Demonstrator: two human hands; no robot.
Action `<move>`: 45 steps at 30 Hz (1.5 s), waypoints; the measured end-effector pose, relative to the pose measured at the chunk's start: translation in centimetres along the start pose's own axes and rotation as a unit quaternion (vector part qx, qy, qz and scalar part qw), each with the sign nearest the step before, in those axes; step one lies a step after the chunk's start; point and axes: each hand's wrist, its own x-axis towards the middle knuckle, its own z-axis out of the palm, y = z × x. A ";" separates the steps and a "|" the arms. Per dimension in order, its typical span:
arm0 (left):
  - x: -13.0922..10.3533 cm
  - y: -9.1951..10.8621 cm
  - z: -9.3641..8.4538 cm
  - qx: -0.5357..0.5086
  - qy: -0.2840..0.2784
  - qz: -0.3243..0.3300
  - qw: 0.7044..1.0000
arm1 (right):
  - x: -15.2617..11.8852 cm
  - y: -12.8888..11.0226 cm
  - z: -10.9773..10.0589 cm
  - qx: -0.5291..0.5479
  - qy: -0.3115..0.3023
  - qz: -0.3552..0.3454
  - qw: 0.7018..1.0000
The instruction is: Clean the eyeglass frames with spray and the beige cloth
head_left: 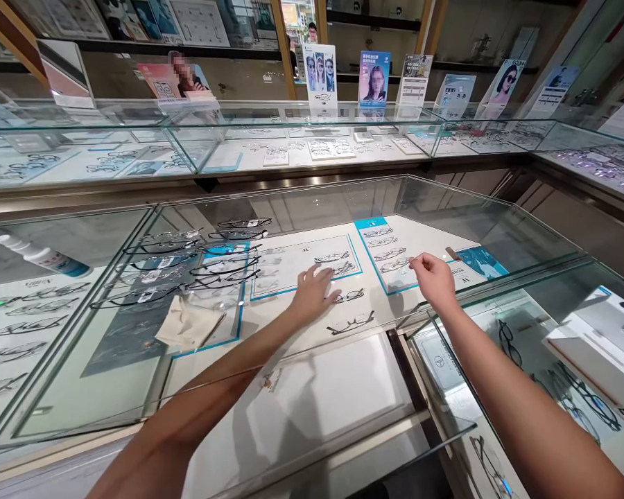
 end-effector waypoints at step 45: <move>10.3 -7.2 4.9 -0.056 0.054 -0.035 0.996 | -0.4 0.3 0.0 0.013 -0.014 0.006 1.000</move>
